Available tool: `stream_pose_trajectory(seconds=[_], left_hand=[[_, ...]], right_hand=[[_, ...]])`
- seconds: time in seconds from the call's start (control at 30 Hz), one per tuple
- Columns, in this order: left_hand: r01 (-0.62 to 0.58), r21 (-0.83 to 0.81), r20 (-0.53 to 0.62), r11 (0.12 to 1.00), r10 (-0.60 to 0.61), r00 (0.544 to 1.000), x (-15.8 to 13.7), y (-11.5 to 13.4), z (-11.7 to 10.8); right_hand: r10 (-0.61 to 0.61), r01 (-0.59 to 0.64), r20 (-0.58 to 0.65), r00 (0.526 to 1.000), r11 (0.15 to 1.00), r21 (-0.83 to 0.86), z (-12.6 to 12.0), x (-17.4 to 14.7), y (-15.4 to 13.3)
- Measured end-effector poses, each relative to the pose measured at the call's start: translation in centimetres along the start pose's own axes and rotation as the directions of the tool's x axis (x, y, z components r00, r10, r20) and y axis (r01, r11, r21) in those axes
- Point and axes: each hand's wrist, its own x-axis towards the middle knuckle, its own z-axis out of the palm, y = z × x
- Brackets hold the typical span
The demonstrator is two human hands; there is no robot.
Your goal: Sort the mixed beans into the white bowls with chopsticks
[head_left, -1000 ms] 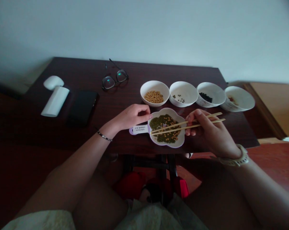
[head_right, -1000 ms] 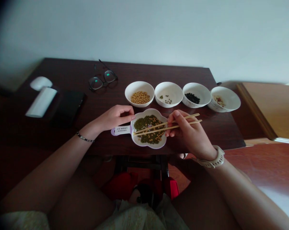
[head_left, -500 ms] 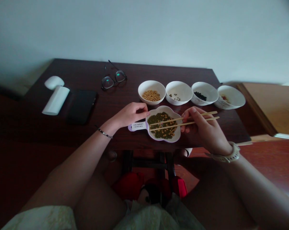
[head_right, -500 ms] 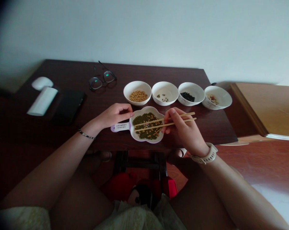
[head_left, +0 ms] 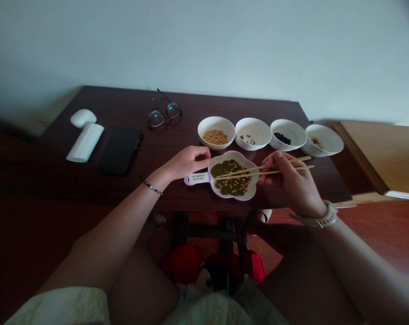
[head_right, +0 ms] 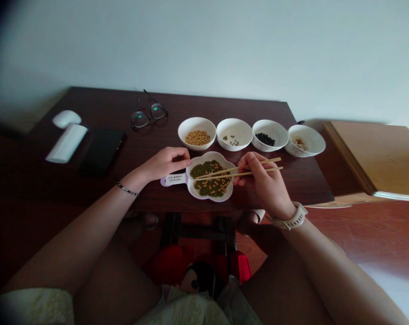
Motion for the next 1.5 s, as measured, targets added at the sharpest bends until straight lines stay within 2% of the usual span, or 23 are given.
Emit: stream_pose_trajectory(seconds=[0.23,0.4,0.47,0.63,0.77,0.97,1.1,1.2,1.3,1.5], left_hand=[[-0.006,-0.016,-0.008,1.000,0.006,1.000,0.0,-0.1,0.1],[0.001,-0.011,-0.002,1.000,-0.001,1.000,-0.2,0.0,0.0],[-0.001,-0.011,-0.001,1.000,0.001,1.000,-0.2,0.0,0.0],[0.007,-0.027,0.008,1.000,-0.007,1.000,-0.2,0.2,-0.1],[0.003,-0.025,0.007,1.000,-0.002,1.000,-0.2,0.2,0.0],[-0.014,-0.045,-0.007,0.999,0.014,1.000,-0.3,0.1,0.1],[-0.013,-0.029,-0.006,0.999,0.013,1.000,-0.2,0.2,0.0],[-0.011,-0.018,-0.003,1.000,0.010,1.000,-0.2,0.3,-0.1],[0.001,-0.021,-0.007,1.000,-0.001,1.000,-0.3,0.4,0.0],[0.023,-0.019,0.001,1.000,-0.023,1.000,-0.3,0.3,-0.1]], right_hand=[[-0.028,0.034,-0.042,0.999,0.986,0.166,-1.2,0.9,-0.2],[-0.031,0.058,-0.094,0.995,0.952,0.301,-2.0,3.0,0.5],[-0.074,0.116,-0.131,0.989,0.928,0.353,-1.9,4.1,0.8],[-0.129,0.210,-0.225,0.966,0.897,0.390,-0.1,6.4,1.0],[-0.170,0.280,-0.296,0.940,0.879,0.386,1.2,6.9,0.8],[-0.108,0.264,-0.366,0.924,0.873,0.410,-0.2,6.0,0.1],[-0.044,0.149,-0.264,0.964,0.909,0.390,-2.0,4.9,-0.2],[-0.005,0.047,-0.161,0.987,0.966,0.254,-2.7,4.1,0.4],[0.004,0.017,-0.126,0.992,0.986,0.163,-2.8,3.5,1.3],[0.034,-0.025,-0.054,0.998,0.988,0.151,-2.9,3.3,1.6]])
